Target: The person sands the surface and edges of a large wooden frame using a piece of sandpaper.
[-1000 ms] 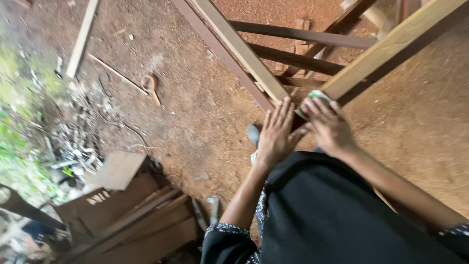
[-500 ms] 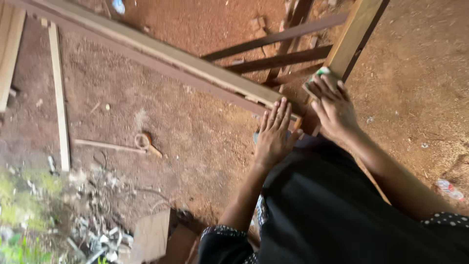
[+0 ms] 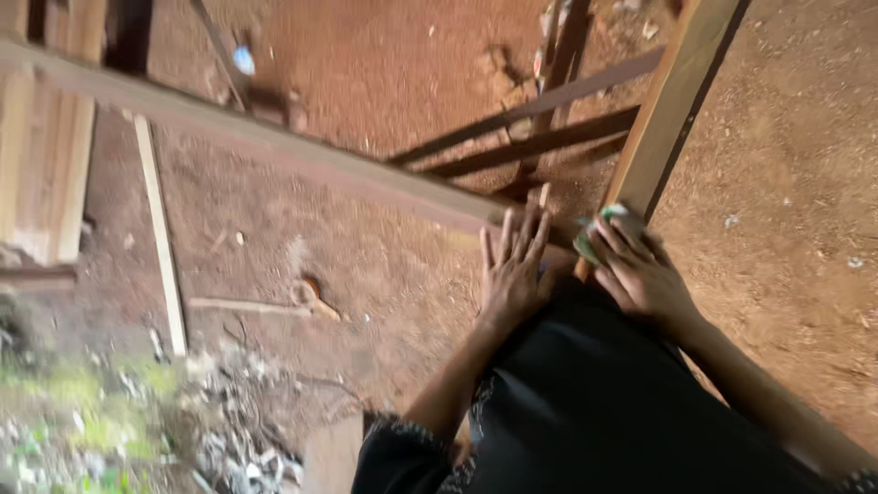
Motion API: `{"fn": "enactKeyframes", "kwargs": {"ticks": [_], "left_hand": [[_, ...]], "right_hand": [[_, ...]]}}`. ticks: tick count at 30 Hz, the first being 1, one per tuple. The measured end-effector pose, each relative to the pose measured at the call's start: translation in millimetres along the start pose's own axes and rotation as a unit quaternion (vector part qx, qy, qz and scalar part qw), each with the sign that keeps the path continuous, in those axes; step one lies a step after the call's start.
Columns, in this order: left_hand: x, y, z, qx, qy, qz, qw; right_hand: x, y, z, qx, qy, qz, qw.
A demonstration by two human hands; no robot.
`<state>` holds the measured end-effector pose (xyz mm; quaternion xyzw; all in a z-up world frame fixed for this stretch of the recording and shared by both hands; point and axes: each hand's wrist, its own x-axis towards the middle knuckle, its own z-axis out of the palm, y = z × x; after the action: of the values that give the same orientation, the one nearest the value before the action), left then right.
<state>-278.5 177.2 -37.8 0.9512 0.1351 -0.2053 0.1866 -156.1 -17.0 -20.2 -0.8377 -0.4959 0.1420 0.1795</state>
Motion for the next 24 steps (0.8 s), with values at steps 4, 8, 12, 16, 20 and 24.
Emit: {"fn": "enactKeyframes", "kwargs": {"ticks": [4, 8, 12, 16, 20, 24], "left_hand": [[0.6, -31.6, 2.5, -0.020, 0.072, 0.061, 0.995], [18.3, -52.2, 3.6, -0.025, 0.104, 0.113, 0.988], [12.6, -68.9, -2.9, -0.055, 0.085, 0.167, 0.981], [10.7, -98.0, -20.6, -0.115, 0.053, 0.238, 0.963], [24.2, -128.6, -31.2, -0.067, 0.064, 0.265, 0.960], [29.2, -158.6, -22.1, -0.090, 0.097, 0.311, 0.941]], "right_hand": [[-13.5, -17.8, 10.4, 0.030, 0.030, 0.079, 0.996], [9.8, -28.5, 29.3, 0.000, 0.109, 0.133, 0.985], [9.3, -57.2, 32.8, 0.006, 0.128, 0.205, 0.970], [25.4, -82.2, 38.5, 0.005, 0.155, 0.282, 0.947], [69.8, -103.5, 56.2, -0.038, 0.222, 0.321, 0.920], [88.4, -135.7, 85.1, -0.016, 0.191, 0.352, 0.916]]}}
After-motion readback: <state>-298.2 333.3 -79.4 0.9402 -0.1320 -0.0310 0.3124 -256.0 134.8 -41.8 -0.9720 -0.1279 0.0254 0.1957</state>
